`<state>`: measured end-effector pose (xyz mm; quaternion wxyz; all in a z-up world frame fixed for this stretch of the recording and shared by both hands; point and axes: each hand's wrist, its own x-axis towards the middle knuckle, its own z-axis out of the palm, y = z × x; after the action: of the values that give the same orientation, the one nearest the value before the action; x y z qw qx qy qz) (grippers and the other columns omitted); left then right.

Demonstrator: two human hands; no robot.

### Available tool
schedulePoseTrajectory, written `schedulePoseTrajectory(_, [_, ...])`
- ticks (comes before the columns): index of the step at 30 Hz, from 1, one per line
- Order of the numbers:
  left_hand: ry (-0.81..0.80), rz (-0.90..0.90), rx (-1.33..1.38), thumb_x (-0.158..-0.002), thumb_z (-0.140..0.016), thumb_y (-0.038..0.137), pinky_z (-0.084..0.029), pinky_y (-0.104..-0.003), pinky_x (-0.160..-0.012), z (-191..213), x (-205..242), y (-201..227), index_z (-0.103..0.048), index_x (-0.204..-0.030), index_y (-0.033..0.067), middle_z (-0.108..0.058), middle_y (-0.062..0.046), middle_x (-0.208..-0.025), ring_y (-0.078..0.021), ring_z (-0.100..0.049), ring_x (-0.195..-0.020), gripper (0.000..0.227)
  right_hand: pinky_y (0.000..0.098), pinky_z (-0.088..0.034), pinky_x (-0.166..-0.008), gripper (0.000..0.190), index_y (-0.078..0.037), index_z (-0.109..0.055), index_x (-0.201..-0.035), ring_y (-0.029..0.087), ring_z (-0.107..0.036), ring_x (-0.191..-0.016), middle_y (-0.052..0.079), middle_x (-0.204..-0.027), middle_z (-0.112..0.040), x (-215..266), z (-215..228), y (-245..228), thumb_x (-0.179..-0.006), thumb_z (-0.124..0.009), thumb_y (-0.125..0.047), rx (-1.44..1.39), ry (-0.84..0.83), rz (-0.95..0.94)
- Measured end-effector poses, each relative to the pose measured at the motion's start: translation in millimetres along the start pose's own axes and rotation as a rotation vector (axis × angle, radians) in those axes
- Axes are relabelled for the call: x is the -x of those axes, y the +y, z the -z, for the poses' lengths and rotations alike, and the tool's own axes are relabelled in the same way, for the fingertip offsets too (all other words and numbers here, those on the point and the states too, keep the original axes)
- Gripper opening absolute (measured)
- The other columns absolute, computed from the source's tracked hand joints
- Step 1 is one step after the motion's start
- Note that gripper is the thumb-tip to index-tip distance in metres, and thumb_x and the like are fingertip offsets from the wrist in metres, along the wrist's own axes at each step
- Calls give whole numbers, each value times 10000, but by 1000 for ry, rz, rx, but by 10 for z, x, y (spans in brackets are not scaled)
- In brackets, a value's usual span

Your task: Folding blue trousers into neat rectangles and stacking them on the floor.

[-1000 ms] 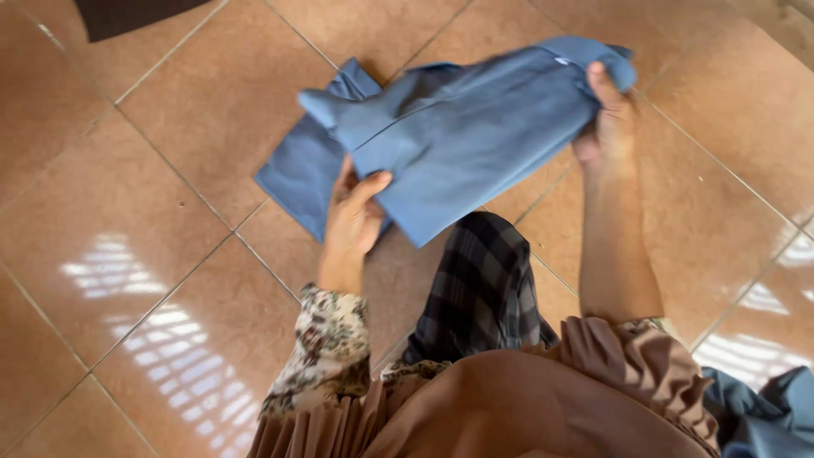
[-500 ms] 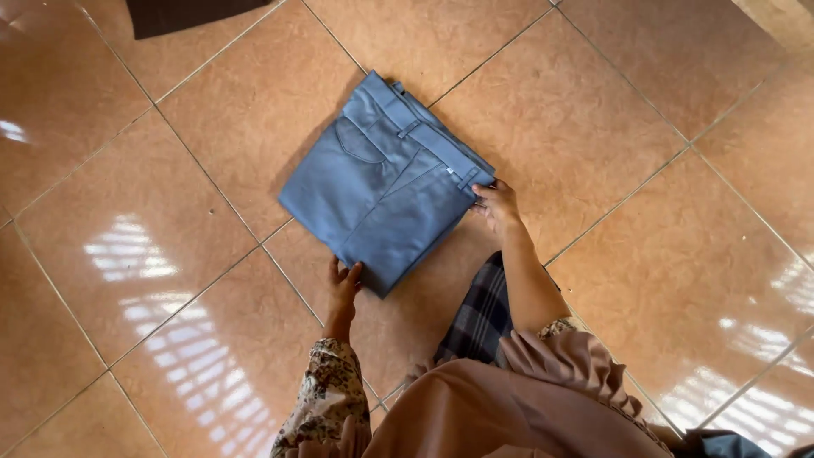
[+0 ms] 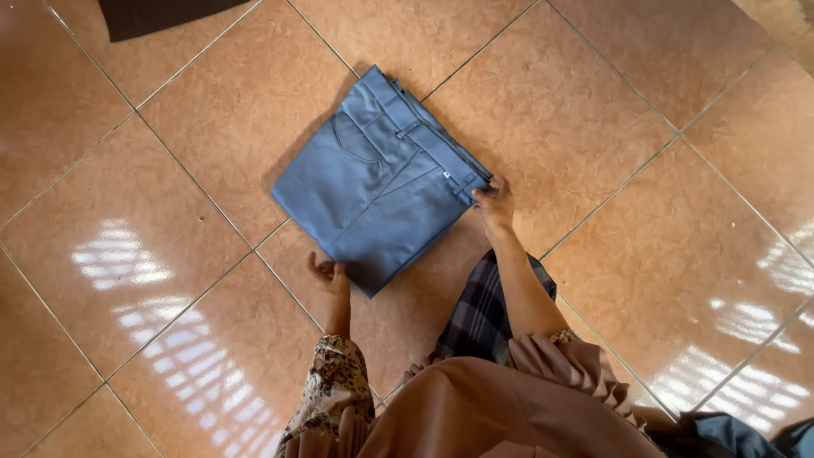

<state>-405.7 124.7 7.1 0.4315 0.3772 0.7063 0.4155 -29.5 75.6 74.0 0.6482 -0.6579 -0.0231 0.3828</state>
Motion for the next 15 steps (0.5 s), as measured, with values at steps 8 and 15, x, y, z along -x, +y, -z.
schedulePoseTrajectory(8, [4, -791, -936, -862, -681, 367, -192, -673, -1183, -388, 428, 1388, -467, -1502, 204, -425, -200, -1571, -435, -281, -1510, 695, 637, -325, -1110, 727, -221, -448, -1557, 422, -384, -1440, 188, -1596, -380, 656, -373, -349, -909, -742, -368, 1475, 18, 1053])
schedulePoseTrajectory(15, [-96, -1126, -931, -836, -730, 338, -91, -719, -1158, -1209, 651, 1497, -495, -1474, 138, -437, -253, -1528, -496, -279, -1485, 709, 689, -189, -1152, 732, -238, -345, -1604, 429, -227, -1519, 199, -1647, -271, 526, -189, -260, -970, -663, -419, 1497, -83, 949])
